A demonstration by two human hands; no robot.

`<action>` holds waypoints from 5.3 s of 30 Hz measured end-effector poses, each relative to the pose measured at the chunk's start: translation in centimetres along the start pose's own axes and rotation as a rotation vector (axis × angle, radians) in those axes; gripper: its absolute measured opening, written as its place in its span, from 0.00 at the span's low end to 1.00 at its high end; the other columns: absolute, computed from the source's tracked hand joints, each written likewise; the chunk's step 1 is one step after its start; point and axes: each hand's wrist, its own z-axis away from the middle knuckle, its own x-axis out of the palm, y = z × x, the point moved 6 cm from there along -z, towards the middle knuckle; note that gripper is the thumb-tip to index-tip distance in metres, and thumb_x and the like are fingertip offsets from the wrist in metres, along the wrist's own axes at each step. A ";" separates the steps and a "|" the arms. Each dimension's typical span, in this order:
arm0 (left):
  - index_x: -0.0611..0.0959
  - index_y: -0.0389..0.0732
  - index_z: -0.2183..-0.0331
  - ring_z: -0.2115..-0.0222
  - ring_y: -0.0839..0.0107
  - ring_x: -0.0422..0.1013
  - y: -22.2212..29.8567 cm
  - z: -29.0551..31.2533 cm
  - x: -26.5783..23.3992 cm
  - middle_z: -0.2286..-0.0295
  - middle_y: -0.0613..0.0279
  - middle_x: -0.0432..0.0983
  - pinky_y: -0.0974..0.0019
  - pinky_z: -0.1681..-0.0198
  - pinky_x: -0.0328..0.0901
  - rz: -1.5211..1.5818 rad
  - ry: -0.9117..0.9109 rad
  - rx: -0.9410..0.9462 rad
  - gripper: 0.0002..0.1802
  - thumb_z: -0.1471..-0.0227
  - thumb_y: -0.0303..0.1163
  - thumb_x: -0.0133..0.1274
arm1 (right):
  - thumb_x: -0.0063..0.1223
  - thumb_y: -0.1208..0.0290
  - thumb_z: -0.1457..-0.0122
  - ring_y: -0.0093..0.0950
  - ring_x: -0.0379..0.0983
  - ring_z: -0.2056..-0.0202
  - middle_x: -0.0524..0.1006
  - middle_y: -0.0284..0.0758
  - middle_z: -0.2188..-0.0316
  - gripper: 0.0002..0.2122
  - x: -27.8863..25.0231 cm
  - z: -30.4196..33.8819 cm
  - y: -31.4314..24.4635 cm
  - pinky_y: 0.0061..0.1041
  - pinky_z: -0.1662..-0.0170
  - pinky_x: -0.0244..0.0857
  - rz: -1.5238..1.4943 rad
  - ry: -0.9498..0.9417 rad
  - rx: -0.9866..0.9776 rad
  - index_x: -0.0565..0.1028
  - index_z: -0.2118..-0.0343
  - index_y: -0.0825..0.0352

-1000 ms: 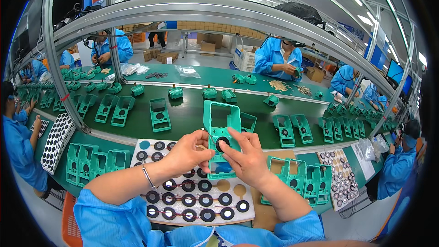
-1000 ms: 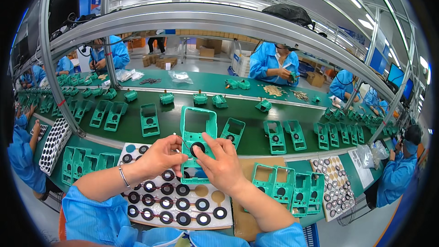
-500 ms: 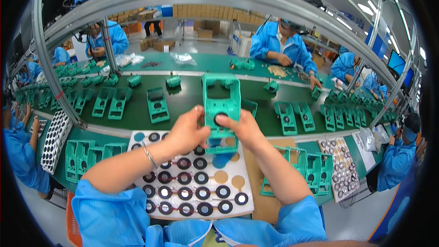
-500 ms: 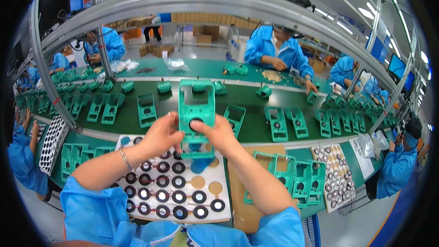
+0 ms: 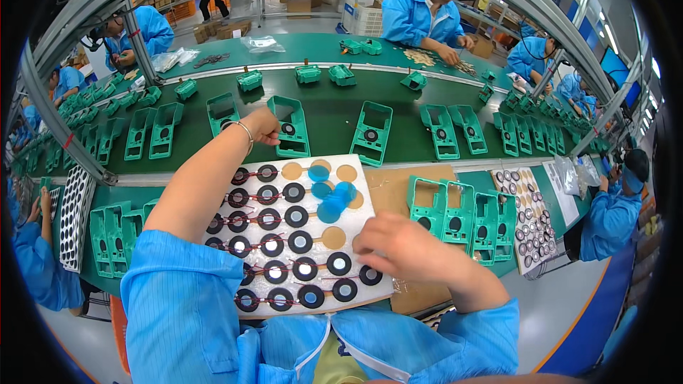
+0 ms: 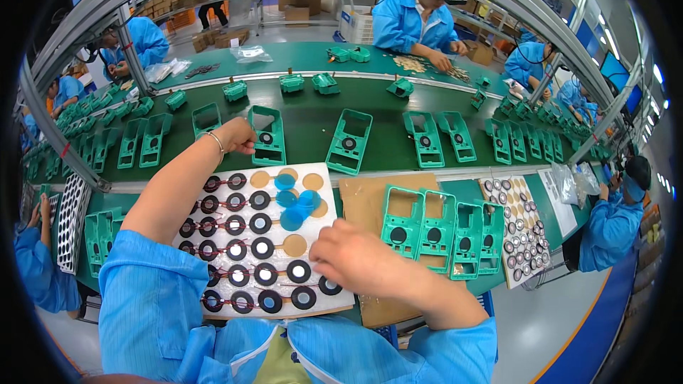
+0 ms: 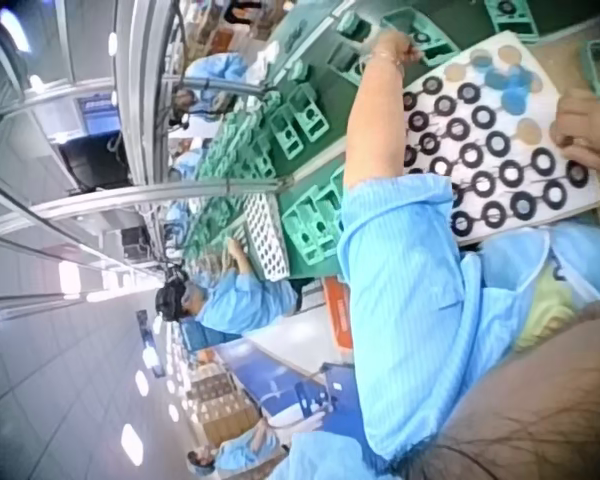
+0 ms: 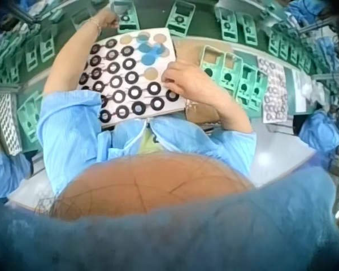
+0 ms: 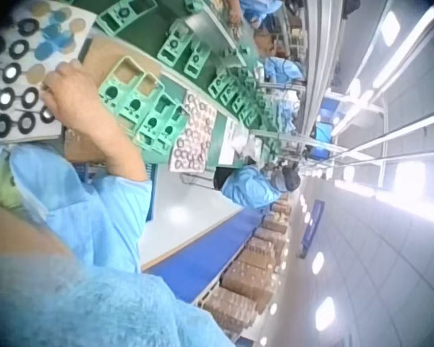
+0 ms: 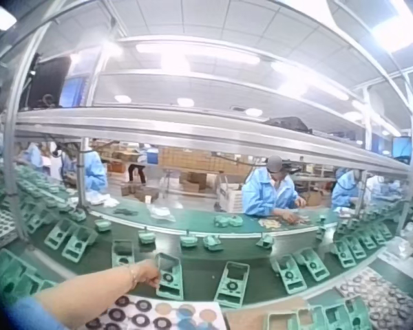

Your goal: The person assembles electronic components by hand, inserting small circular components into green plastic housings on an assembly line.

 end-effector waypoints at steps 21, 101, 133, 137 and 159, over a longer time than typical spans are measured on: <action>0.80 0.37 0.72 0.74 0.64 0.73 7.4 27.8 3.3 0.74 0.57 0.76 0.65 0.70 0.67 -0.778 0.006 0.873 0.07 0.54 0.30 0.52 | 0.48 0.73 0.56 0.31 0.70 0.72 0.70 0.35 0.77 0.05 2.8 -1.8 -4.1 0.31 0.75 0.65 0.325 0.185 0.017 0.71 0.75 0.68; 0.72 0.32 0.76 0.84 0.73 0.65 1.4 4.6 -10.2 0.82 0.61 0.65 0.68 0.80 0.68 0.222 0.103 -0.004 0.04 0.56 0.19 0.51 | 0.54 0.78 0.48 0.22 0.70 0.65 0.74 0.34 0.64 0.13 -3.2 -3.6 6.7 0.21 0.60 0.64 -0.976 0.739 0.092 0.71 0.59 0.70; 0.63 0.30 0.63 0.77 0.73 0.71 5.5 26.3 5.4 0.72 0.59 0.66 0.72 0.75 0.72 0.305 -0.443 0.395 0.16 0.53 0.22 0.50 | 0.54 0.82 0.63 0.36 0.67 0.62 0.72 0.40 0.59 0.18 -2.5 -4.6 -1.5 0.29 0.63 0.67 0.310 0.698 -0.347 0.74 0.64 0.68; 0.62 0.29 0.59 0.75 0.73 0.70 5.1 26.0 5.6 0.70 0.58 0.66 0.72 0.72 0.73 0.292 -0.467 0.417 0.18 0.52 0.22 0.48 | 0.56 0.81 0.63 0.38 0.64 0.57 0.69 0.41 0.55 0.20 -2.4 -4.5 -1.9 0.32 0.57 0.64 0.346 0.638 -0.312 0.74 0.62 0.67; 0.63 0.31 0.55 0.72 0.71 0.70 8.1 18.6 6.2 0.68 0.57 0.68 0.67 0.73 0.74 0.004 -0.355 0.406 0.21 0.55 0.17 0.44 | 0.56 0.59 0.49 0.23 0.71 0.69 0.75 0.36 0.69 0.20 -3.0 -9.3 11.1 0.23 0.66 0.65 -0.702 0.526 0.213 0.70 0.60 0.71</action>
